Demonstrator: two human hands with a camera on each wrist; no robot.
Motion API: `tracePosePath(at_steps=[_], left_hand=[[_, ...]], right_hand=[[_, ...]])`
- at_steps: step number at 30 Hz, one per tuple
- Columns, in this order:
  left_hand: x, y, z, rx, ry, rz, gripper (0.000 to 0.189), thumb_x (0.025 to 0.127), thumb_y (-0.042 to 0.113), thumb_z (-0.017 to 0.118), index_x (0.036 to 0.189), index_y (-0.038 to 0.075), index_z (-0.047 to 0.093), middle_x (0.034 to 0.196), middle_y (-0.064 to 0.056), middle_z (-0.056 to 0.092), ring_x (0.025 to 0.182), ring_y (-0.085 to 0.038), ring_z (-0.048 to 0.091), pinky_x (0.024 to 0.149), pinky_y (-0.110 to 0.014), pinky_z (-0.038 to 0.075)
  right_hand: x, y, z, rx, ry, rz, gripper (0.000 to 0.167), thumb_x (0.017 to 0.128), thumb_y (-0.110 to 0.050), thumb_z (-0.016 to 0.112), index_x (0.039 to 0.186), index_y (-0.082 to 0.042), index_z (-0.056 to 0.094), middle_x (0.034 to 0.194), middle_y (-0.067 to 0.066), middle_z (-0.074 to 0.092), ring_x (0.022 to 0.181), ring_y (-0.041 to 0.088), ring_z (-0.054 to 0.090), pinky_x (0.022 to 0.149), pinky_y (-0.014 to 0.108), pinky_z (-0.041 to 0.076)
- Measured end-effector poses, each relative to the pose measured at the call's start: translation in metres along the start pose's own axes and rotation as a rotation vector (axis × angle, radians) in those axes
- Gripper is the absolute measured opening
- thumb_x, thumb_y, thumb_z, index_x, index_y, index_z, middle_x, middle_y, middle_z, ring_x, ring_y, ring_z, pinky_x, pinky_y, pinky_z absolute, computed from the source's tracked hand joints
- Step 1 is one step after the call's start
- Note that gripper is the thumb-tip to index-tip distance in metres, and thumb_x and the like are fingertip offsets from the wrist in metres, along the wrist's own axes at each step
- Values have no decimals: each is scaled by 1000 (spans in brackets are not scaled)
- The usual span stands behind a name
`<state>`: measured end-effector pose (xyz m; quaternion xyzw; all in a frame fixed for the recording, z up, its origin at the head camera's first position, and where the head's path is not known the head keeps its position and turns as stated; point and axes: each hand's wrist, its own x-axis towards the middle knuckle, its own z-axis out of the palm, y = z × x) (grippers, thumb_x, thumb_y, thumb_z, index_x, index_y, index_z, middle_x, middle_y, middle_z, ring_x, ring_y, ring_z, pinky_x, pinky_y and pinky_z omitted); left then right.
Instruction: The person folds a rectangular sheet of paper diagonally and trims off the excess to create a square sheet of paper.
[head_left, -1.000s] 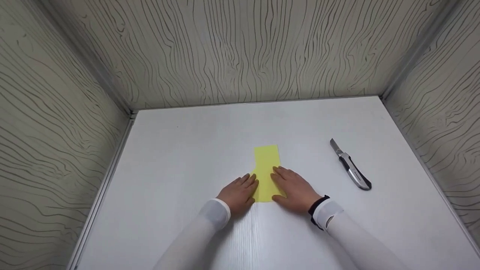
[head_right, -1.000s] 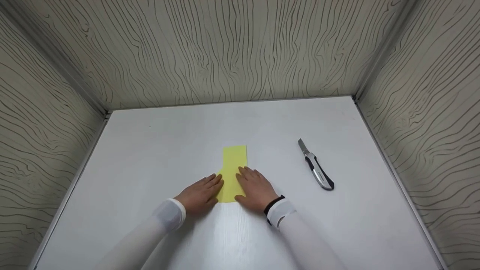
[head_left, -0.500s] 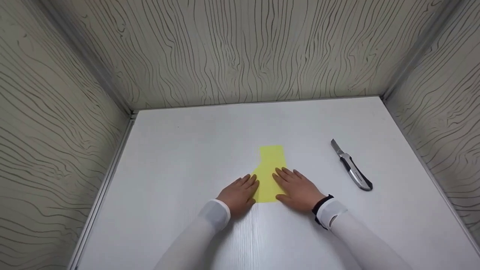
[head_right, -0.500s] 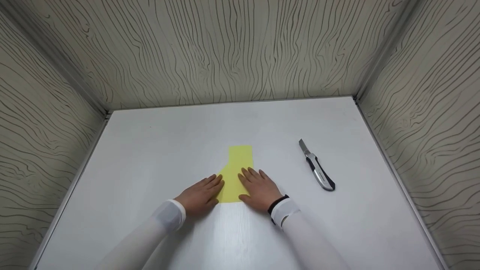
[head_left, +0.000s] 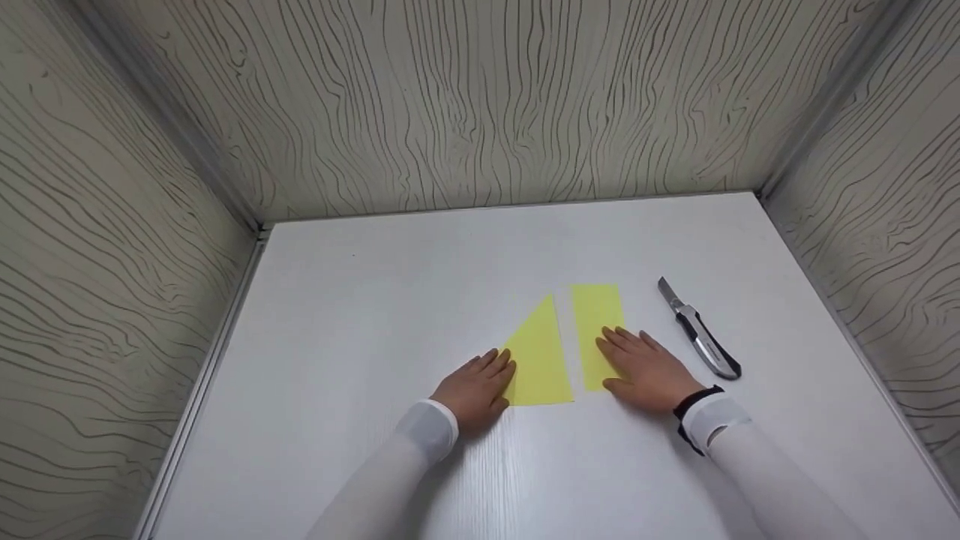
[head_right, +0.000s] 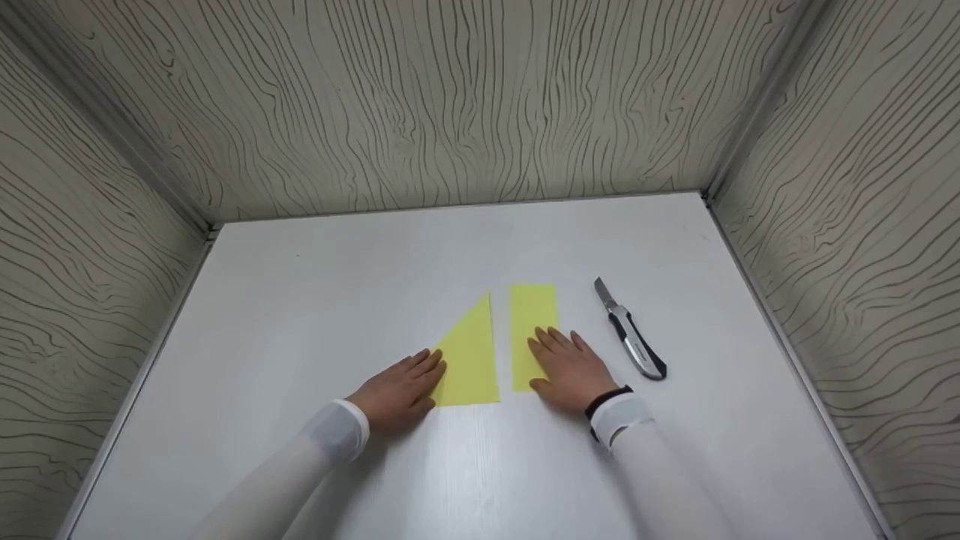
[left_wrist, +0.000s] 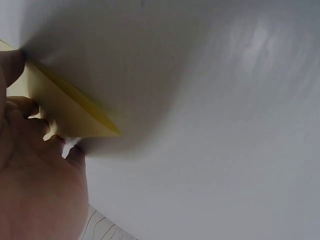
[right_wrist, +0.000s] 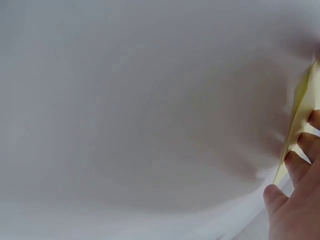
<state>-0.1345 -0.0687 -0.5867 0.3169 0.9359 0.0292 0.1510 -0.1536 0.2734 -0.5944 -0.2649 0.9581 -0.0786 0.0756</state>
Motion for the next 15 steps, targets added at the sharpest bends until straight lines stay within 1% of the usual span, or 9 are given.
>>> tracePosePath(at_steps=[5, 9, 13, 15], left_hand=[[1, -2, 1, 28, -24, -5, 63, 109, 43, 42, 164, 17, 25, 170, 0, 17, 156, -18, 13, 124, -34, 16], [2, -2, 3, 34, -30, -4, 63, 109, 44, 41, 164, 17, 25, 170, 0, 16, 156, -18, 12, 124, -34, 16], [3, -2, 3, 27, -25, -6, 63, 109, 44, 43, 164, 17, 27, 170, 0, 18, 156, -18, 13, 124, -34, 16], [4, -3, 4, 19, -21, -5, 63, 109, 43, 44, 163, 17, 28, 170, 0, 19, 156, -18, 14, 124, -33, 17]], right_hand=[[-10, 16, -3, 11, 9, 21, 69, 98, -34, 62, 153, 2, 43, 161, 20, 36, 149, 41, 30, 120, 60, 20], [-14, 24, -3, 11, 11, 44, 68, 97, -32, 63, 152, 3, 44, 160, 21, 37, 149, 42, 30, 120, 60, 19], [-14, 23, -5, 18, 33, 63, 67, 93, -30, 64, 148, 4, 48, 158, 24, 40, 147, 43, 32, 120, 59, 19], [-11, 17, -6, 31, 67, 67, 63, 93, -27, 63, 146, 5, 50, 156, 25, 42, 147, 44, 33, 120, 58, 19]])
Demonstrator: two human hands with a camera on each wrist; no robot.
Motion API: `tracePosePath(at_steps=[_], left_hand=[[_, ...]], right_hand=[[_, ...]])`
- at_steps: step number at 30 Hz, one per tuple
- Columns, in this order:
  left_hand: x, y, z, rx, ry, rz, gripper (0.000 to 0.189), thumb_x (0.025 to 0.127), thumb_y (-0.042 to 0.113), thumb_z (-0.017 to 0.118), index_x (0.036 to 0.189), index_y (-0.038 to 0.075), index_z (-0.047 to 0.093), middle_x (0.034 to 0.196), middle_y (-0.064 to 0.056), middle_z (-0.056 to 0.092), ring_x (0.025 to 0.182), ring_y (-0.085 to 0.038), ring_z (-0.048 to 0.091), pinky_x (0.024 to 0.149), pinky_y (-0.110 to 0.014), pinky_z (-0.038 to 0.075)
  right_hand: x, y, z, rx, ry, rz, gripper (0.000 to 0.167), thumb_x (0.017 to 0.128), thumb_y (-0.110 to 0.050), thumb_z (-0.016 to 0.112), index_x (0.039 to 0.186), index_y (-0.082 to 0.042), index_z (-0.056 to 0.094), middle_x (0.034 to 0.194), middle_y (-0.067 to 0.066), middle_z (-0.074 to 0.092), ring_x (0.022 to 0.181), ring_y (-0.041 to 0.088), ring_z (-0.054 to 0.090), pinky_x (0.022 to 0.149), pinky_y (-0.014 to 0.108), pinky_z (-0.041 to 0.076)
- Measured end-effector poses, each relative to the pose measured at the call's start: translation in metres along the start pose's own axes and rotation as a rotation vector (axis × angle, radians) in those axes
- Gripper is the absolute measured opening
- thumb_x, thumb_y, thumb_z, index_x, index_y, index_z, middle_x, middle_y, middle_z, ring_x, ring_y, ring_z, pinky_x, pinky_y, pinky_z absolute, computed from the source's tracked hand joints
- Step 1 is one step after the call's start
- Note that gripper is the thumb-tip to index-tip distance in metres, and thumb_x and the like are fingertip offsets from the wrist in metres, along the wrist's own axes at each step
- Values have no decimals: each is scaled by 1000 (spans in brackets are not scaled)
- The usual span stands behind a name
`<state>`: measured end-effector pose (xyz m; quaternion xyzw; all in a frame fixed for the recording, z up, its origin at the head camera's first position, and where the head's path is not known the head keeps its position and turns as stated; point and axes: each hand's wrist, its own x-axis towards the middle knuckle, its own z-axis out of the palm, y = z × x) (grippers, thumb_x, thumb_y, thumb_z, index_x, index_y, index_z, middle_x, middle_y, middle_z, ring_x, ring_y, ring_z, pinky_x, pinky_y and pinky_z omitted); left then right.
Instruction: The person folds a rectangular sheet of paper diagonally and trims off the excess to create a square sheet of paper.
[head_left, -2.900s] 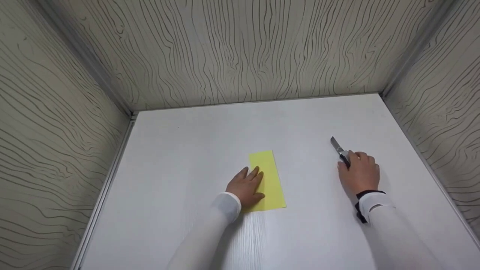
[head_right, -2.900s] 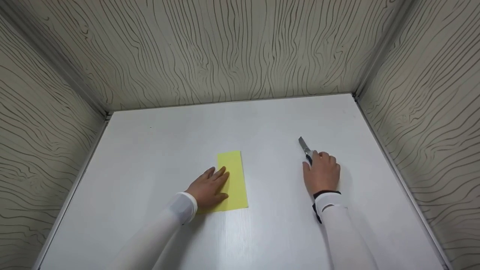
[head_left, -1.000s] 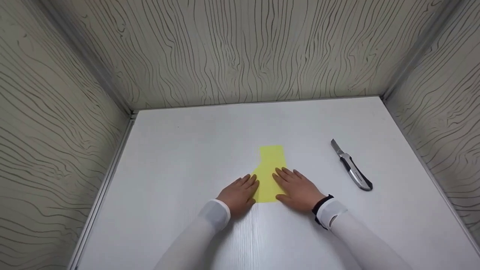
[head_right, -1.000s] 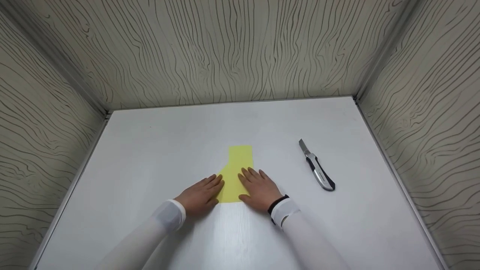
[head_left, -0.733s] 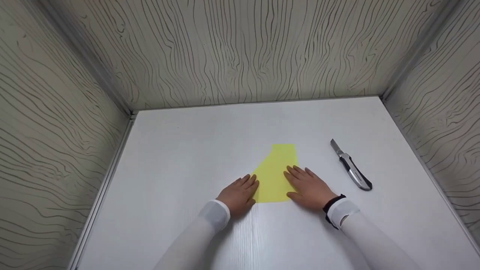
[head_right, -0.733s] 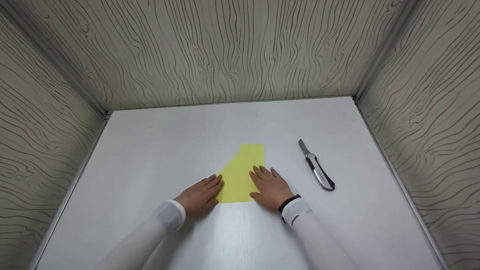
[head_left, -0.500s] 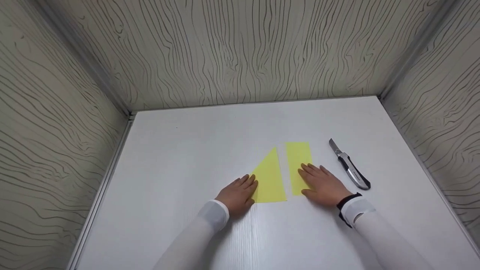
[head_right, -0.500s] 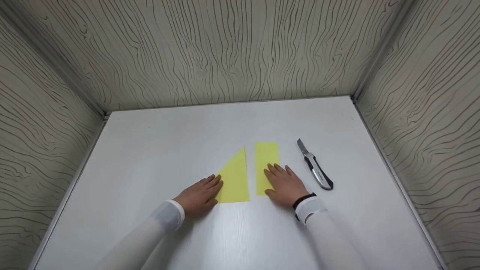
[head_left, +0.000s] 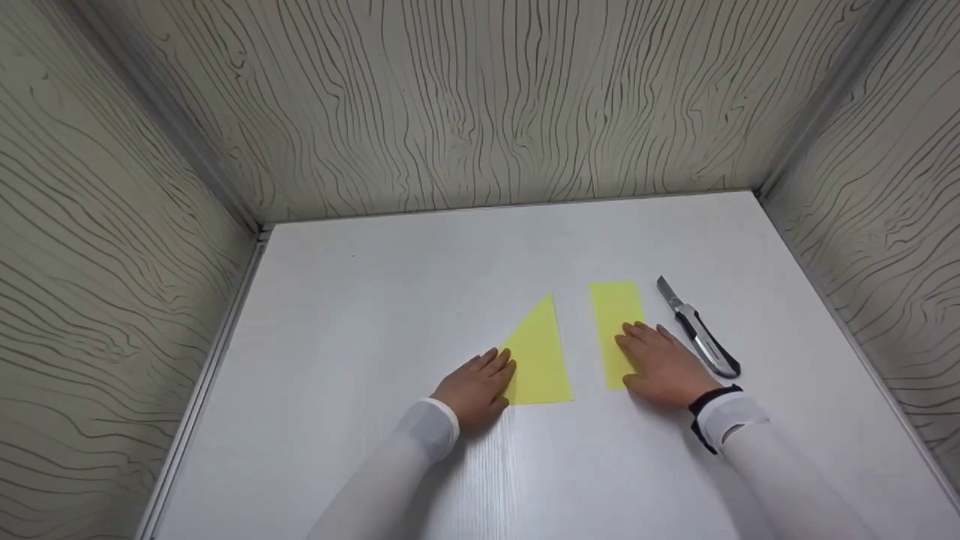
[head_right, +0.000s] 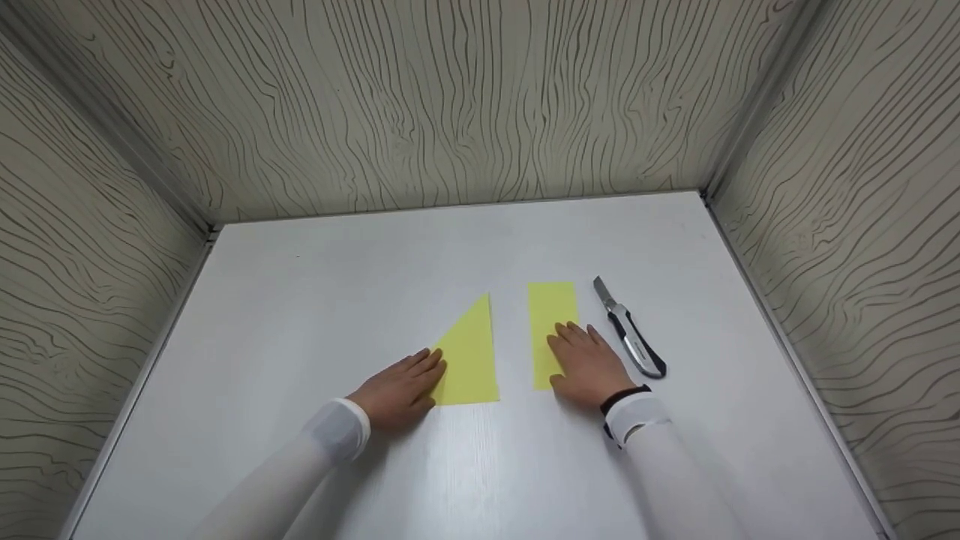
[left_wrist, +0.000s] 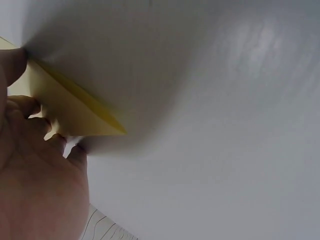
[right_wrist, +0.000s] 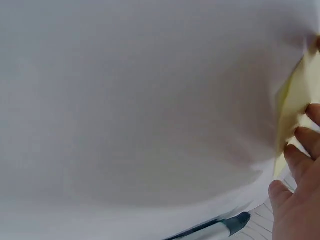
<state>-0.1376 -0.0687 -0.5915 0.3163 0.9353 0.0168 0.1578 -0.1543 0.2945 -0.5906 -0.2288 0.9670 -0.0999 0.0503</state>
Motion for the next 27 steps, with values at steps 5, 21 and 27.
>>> tracePosePath(at_steps=[5, 21, 27], left_hand=[[1, -1, 3, -22, 28, 7, 62, 108, 41, 47, 162, 16, 31, 169, 0, 22, 155, -19, 16, 123, -33, 17], [-1, 6, -2, -52, 34, -13, 61, 108, 39, 47, 162, 16, 31, 169, 0, 23, 155, -20, 17, 124, -36, 17], [-2, 6, 1, -49, 71, -10, 60, 108, 38, 47, 162, 16, 33, 168, 0, 25, 155, -20, 19, 123, -37, 20]], right_hand=[[13, -29, 3, 71, 96, -4, 50, 99, -16, 59, 144, 6, 53, 150, 24, 49, 143, 44, 38, 118, 57, 27], [48, -104, 23, 509, 56, 225, 58, 105, -12, 48, 158, 4, 30, 157, 26, 39, 149, 43, 28, 120, 54, 23], [57, -111, 24, 801, 126, 307, 63, 102, -6, 55, 160, -1, 30, 155, 23, 41, 140, 38, 43, 115, 51, 36]])
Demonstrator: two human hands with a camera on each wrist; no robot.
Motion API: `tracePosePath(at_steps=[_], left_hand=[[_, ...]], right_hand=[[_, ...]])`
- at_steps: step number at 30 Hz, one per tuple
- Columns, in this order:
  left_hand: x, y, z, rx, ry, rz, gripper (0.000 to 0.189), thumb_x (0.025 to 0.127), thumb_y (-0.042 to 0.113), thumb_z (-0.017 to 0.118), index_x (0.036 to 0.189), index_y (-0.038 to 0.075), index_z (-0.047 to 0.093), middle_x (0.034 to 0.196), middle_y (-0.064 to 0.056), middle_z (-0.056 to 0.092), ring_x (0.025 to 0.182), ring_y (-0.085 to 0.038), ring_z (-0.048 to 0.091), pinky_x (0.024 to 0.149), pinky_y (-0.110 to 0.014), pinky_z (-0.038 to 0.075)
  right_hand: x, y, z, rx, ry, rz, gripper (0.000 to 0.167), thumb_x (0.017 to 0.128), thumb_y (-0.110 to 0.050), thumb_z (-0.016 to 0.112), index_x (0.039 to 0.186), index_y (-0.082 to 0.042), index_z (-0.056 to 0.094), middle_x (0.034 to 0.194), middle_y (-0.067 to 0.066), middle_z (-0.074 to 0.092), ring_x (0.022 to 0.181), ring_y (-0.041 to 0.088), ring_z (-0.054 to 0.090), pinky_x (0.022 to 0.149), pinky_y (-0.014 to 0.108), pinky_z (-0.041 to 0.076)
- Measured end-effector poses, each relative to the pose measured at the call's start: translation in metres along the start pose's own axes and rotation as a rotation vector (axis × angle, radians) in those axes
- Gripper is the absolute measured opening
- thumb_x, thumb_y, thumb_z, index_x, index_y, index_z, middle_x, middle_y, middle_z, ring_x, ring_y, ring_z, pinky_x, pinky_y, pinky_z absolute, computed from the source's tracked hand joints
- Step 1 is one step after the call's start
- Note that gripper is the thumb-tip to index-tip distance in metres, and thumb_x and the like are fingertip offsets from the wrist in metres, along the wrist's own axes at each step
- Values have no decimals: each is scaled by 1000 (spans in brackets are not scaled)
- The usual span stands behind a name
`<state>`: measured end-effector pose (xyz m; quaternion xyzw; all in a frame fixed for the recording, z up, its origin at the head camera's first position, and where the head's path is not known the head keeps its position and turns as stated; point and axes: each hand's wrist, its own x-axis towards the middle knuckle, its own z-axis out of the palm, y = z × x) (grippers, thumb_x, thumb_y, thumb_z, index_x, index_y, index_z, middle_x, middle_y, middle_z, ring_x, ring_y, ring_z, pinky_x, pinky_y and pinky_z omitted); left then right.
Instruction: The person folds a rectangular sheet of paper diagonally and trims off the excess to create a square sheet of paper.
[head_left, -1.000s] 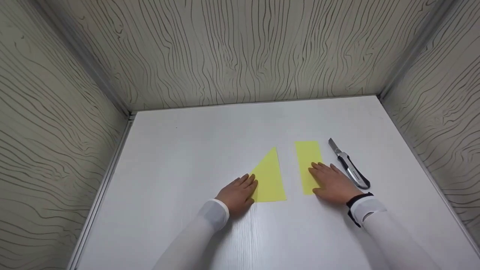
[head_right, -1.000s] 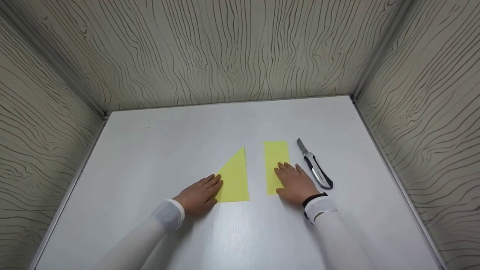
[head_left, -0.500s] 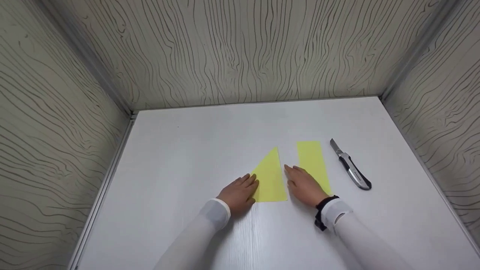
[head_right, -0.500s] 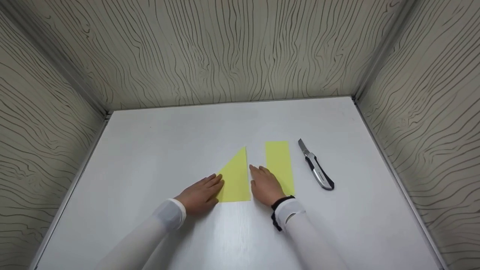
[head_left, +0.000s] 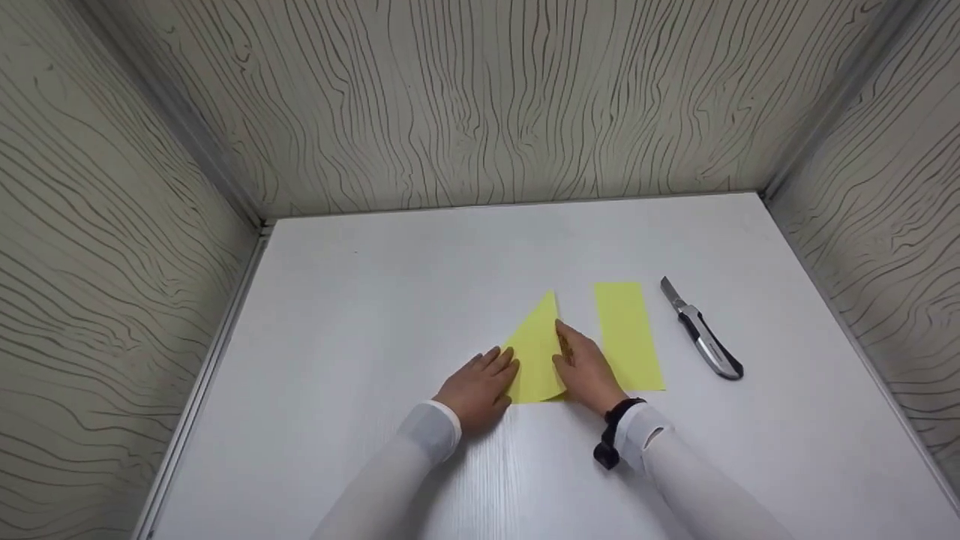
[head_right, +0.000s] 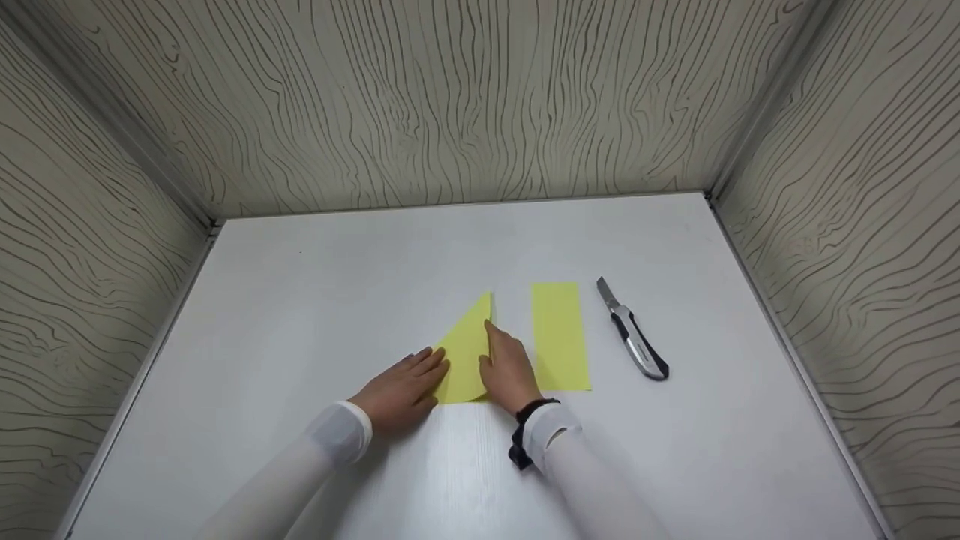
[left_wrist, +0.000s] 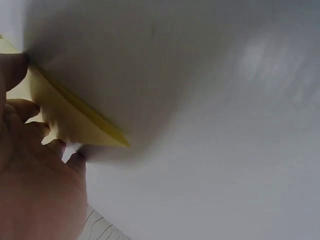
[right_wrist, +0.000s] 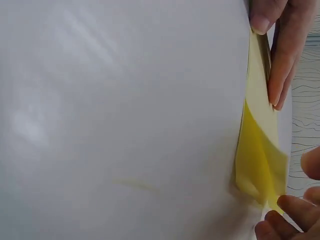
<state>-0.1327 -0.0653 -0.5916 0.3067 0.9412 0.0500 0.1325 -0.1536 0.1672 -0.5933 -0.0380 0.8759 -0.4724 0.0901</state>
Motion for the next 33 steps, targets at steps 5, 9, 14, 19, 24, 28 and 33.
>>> tracePosePath(at_steps=[5, 9, 14, 19, 24, 28, 33], left_hand=[[1, -2, 3, -33, 22, 11, 60, 108, 35, 48, 162, 15, 32, 168, -1, 25, 155, -21, 18, 124, -38, 19], [1, -3, 2, -142, 35, 6, 61, 108, 32, 47, 163, 14, 28, 169, -3, 21, 155, -21, 18, 124, -38, 16], [1, -8, -3, -356, 47, -25, 65, 109, 36, 45, 165, 16, 20, 171, -2, 13, 154, -19, 20, 123, -37, 22], [4, -14, -9, -491, 42, -60, 67, 109, 40, 43, 166, 19, 15, 171, 0, 13, 153, -16, 21, 121, -38, 26], [2, -14, -15, -668, 65, -131, 70, 109, 46, 41, 166, 27, 6, 170, 6, 14, 153, -14, 21, 123, -39, 22], [0, -13, -20, -863, 100, -155, 71, 109, 51, 37, 166, 25, 4, 169, 3, 17, 152, -19, 26, 123, -43, 20], [-1, -11, -27, -1074, 50, -210, 71, 108, 61, 28, 166, 21, 15, 168, -1, 25, 154, -23, 20, 124, -46, 16]], right_hand=[[11, -4, 1, 288, 79, 134, 69, 97, -2, 63, 159, -4, 33, 135, 21, 55, 115, 30, 58, 95, 39, 49], [18, -8, 0, 373, 102, 192, 58, 95, -4, 66, 149, 1, 46, 118, 18, 63, 103, 25, 60, 85, 30, 50], [18, -15, -1, 378, 102, 198, 34, 94, -5, 63, 126, 5, 64, 116, 15, 65, 105, 25, 57, 92, 34, 46], [13, -22, -2, 413, 110, 177, 21, 95, -9, 64, 112, 2, 67, 105, 9, 66, 96, 22, 57, 85, 30, 47], [10, -27, -8, 523, 113, 175, 14, 96, -11, 64, 105, 0, 67, 92, 4, 65, 83, 18, 58, 74, 27, 47], [6, -30, -16, 618, 103, 196, 14, 97, -12, 59, 106, -2, 64, 91, 6, 64, 79, 19, 60, 70, 29, 49], [4, -34, -23, 737, 114, 159, 8, 98, -10, 49, 98, -5, 56, 96, 7, 55, 91, 22, 55, 80, 31, 44]])
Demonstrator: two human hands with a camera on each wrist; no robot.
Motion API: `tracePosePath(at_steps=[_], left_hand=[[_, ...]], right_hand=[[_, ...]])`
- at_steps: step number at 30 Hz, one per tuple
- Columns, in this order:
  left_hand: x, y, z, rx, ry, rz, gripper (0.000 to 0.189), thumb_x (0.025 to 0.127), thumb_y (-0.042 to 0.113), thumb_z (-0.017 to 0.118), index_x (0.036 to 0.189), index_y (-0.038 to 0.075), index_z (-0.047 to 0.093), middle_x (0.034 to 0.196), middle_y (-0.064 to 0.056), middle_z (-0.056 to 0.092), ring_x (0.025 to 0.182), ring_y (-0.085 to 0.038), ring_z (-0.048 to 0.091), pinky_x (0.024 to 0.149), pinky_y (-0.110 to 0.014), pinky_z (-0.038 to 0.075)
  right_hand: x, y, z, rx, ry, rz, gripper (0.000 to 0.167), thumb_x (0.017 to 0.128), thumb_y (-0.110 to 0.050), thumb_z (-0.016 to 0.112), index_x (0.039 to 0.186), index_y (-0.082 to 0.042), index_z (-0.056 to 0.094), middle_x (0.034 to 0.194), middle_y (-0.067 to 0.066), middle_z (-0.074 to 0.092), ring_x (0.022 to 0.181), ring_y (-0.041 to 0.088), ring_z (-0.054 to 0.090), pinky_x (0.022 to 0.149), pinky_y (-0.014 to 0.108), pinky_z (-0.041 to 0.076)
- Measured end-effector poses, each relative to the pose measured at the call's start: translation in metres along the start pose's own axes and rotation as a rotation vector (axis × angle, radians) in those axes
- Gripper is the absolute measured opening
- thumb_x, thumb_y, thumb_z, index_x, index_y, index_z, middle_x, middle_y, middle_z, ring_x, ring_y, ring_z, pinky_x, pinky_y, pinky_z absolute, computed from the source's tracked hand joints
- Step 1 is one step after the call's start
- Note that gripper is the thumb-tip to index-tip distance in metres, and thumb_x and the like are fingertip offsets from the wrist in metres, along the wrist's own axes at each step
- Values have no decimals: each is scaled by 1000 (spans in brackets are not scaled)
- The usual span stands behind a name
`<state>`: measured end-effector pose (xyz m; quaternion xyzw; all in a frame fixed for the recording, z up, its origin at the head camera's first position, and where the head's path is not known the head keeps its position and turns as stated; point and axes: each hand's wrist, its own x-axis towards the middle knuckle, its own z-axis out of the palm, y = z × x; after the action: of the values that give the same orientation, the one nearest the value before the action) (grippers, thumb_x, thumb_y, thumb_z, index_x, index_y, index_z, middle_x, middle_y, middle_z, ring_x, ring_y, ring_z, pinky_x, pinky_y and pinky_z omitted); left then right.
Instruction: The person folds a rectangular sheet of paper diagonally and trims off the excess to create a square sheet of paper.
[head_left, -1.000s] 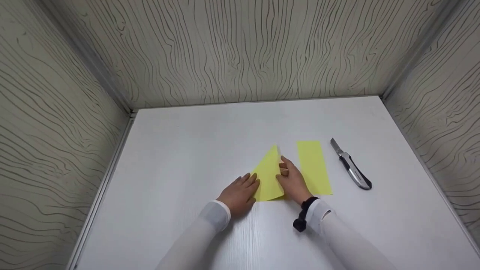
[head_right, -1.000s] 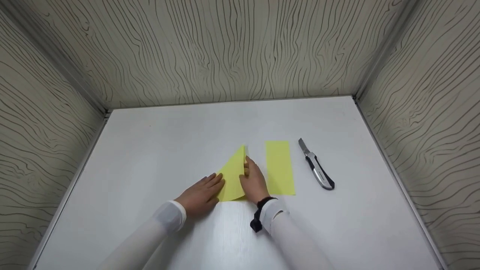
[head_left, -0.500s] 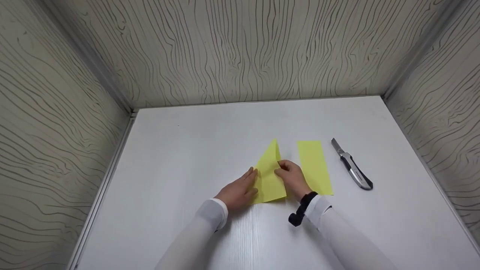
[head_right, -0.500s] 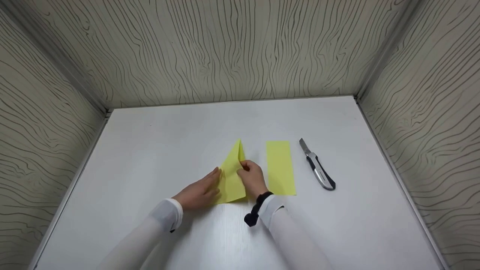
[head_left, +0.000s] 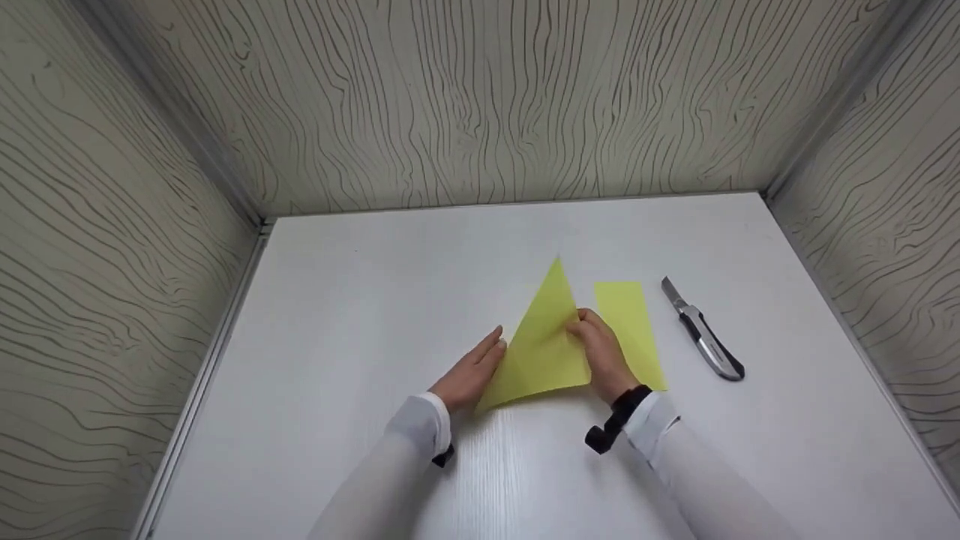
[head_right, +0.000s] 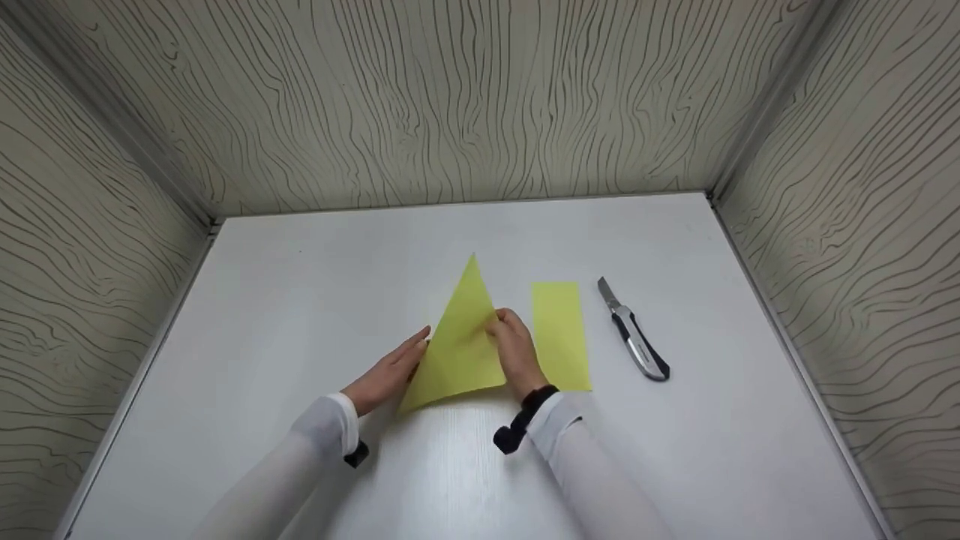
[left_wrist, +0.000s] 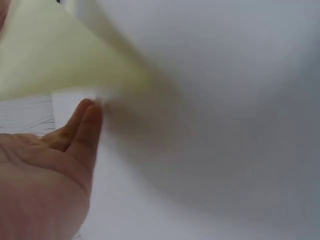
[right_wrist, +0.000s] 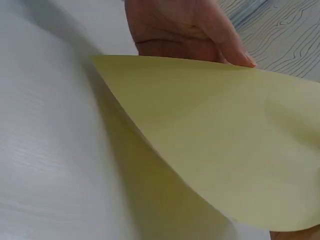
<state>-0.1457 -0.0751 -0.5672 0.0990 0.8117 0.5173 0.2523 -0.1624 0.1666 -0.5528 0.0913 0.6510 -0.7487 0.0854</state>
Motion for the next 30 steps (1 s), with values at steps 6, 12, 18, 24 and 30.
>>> tracePosePath(at_steps=[6, 12, 18, 24, 30], left_hand=[[0, 6, -3, -301, -141, -99, 67, 107, 60, 33, 147, 10, 52, 135, -10, 62, 119, -22, 60, 105, -41, 45], [6, 7, -5, -427, 23, -103, 59, 103, 32, 60, 151, 1, 47, 134, -11, 61, 96, -12, 61, 88, -26, 50], [8, 8, -10, -485, 183, -111, 40, 99, 20, 65, 134, 0, 59, 109, -7, 68, 86, -14, 63, 75, -27, 53], [9, 6, -8, -456, 291, -101, 29, 101, 20, 62, 122, 2, 57, 102, -7, 62, 83, -16, 59, 70, -27, 50], [11, 3, -6, -314, 407, -82, 27, 100, 21, 62, 118, 1, 59, 111, -10, 63, 92, -20, 59, 80, -31, 50]], right_hand=[[-2, -6, 1, 78, -9, -78, 9, 98, -10, 44, 91, -7, 49, 103, 8, 46, 106, 23, 42, 94, 34, 30], [-1, -4, 0, 43, 28, -123, 13, 100, -8, 39, 90, -6, 46, 96, 6, 42, 104, 22, 40, 96, 35, 28], [0, 2, -8, 31, 1, -120, 26, 94, -1, 44, 118, -1, 53, 107, 7, 53, 104, 21, 49, 94, 32, 38], [-1, 4, -15, -102, 12, -93, 37, 100, -23, 64, 131, -4, 55, 108, 9, 64, 93, 21, 63, 81, 32, 52], [7, 6, -19, -301, 127, -55, 38, 92, -34, 78, 106, -2, 63, 87, 4, 62, 75, 16, 59, 68, 28, 50]])
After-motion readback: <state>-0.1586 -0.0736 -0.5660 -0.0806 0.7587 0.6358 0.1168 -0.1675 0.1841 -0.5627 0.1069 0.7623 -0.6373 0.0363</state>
